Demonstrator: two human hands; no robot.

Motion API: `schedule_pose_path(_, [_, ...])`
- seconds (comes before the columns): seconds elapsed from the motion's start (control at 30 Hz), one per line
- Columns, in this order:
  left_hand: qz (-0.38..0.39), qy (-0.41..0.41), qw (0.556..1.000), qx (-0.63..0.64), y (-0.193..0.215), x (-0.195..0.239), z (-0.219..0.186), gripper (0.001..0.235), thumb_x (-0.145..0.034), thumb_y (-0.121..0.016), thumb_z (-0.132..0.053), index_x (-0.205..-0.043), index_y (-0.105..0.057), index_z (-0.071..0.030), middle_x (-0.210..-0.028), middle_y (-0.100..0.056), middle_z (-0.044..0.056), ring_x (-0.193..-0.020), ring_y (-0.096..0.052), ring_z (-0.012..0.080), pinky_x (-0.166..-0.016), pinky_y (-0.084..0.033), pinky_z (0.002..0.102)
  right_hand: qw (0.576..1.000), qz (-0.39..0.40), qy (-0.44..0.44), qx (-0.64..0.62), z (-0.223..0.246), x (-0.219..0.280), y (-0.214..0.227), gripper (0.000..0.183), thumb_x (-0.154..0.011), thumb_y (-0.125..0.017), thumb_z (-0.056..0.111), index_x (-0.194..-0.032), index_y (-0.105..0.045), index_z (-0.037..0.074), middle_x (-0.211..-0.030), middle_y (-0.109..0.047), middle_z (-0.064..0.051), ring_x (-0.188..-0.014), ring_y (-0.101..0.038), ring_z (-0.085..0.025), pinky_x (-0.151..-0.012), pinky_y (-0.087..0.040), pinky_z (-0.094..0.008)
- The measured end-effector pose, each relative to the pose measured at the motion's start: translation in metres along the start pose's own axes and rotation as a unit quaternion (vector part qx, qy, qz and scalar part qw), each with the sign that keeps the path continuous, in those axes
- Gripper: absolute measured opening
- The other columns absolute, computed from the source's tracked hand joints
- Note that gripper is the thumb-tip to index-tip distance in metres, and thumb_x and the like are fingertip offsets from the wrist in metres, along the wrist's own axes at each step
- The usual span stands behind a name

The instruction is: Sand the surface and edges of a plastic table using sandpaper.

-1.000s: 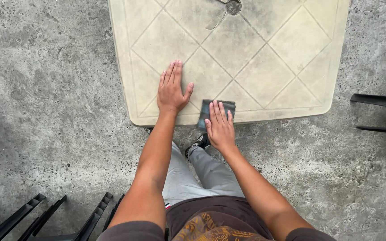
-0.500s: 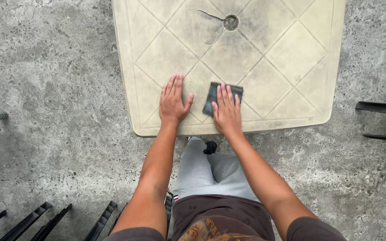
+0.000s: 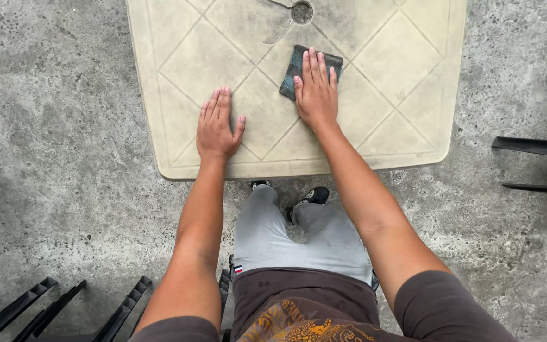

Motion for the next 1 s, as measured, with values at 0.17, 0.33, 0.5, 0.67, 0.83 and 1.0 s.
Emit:
schedule_pose_path(0.17, [0.014,0.015,1.000,0.010,-0.006,-0.003,-0.018,0.065,-0.104,-0.049,-0.038,-0.160,-0.039,-0.007,-0.163,-0.045,0.011,-0.154,-0.037,0.0268,-0.128,-0.025,0.044,0.999,0.030,0.016,0.008,-0.019,0.157,-0.003,0.061,-0.111,-0.037,0.038,-0.164,-0.028,0.009,-0.171,-0.026,-0.008,-0.158,-0.024,-0.026,-0.126,-0.018,-0.049])
schedule_pose_path(0.33, [-0.079,0.133,0.984,0.093,-0.047,-0.012,-0.077,0.061,-0.109,-0.043,-0.041,-0.160,-0.038,-0.008,-0.164,-0.043,0.013,-0.155,-0.034,0.0302,-0.129,-0.019,0.047,0.997,0.065,0.032,-0.007,-0.032,0.212,0.006,0.062,-0.109,-0.038,0.039,-0.163,-0.029,0.009,-0.170,-0.027,-0.008,-0.157,-0.024,-0.026,-0.125,-0.019,-0.050])
schedule_pose_path(0.5, [-0.062,0.084,0.976,0.192,-0.104,-0.008,-0.155,0.066,-0.103,-0.047,-0.049,-0.157,-0.045,-0.011,-0.161,-0.049,0.009,-0.154,-0.040,0.0248,-0.130,-0.026,0.045,0.995,0.072,0.075,0.012,-0.048,0.179,0.010,0.060,-0.109,-0.042,0.038,-0.161,-0.032,0.010,-0.169,-0.031,-0.006,-0.157,-0.028,-0.024,-0.125,-0.022,-0.050])
schedule_pose_path(0.67, [-0.061,0.032,0.990,0.126,-0.095,-0.020,-0.168,0.074,-0.097,-0.054,-0.052,-0.157,-0.044,-0.009,-0.161,-0.048,0.009,-0.154,-0.038,0.0264,-0.127,-0.026,0.047,0.998,-0.002,0.063,0.022,-0.078,0.043,0.016,0.059,-0.110,-0.042,0.034,-0.163,-0.032,0.010,-0.170,-0.032,-0.006,-0.158,-0.029,-0.022,-0.126,-0.023,-0.049])
schedule_pose_path(0.83, [-0.029,0.041,0.995,0.089,-0.085,-0.019,-0.173,0.077,-0.095,-0.055,-0.052,-0.158,-0.041,-0.010,-0.161,-0.048,0.007,-0.154,-0.037,0.0252,-0.126,-0.025,0.048,0.999,-0.009,0.048,0.020,-0.079,-0.007,0.023,0.058,-0.113,-0.041,0.035,-0.163,-0.030,0.009,-0.170,-0.030,-0.007,-0.158,-0.027,-0.023,-0.126,-0.021,-0.050])
schedule_pose_path(1.0, [-0.014,0.038,0.996,0.075,-0.089,-0.020,-0.175,0.076,-0.098,-0.055,-0.052,-0.160,-0.040,-0.011,-0.163,-0.046,0.006,-0.156,-0.036,0.0250,-0.128,-0.025,0.047,0.999,0.028,0.044,0.000,-0.084,0.136,0.028,0.062,-0.109,-0.041,0.037,-0.162,-0.031,0.006,-0.170,-0.031,-0.012,-0.157,-0.027,-0.027,-0.125,-0.021,-0.051])
Point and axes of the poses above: each hand's wrist, its own x-axis away from the middle knuckle, its own y-axis out of the back of the hand, z = x × y, the point moved 4 cm from there along -x, towards the middle knuckle
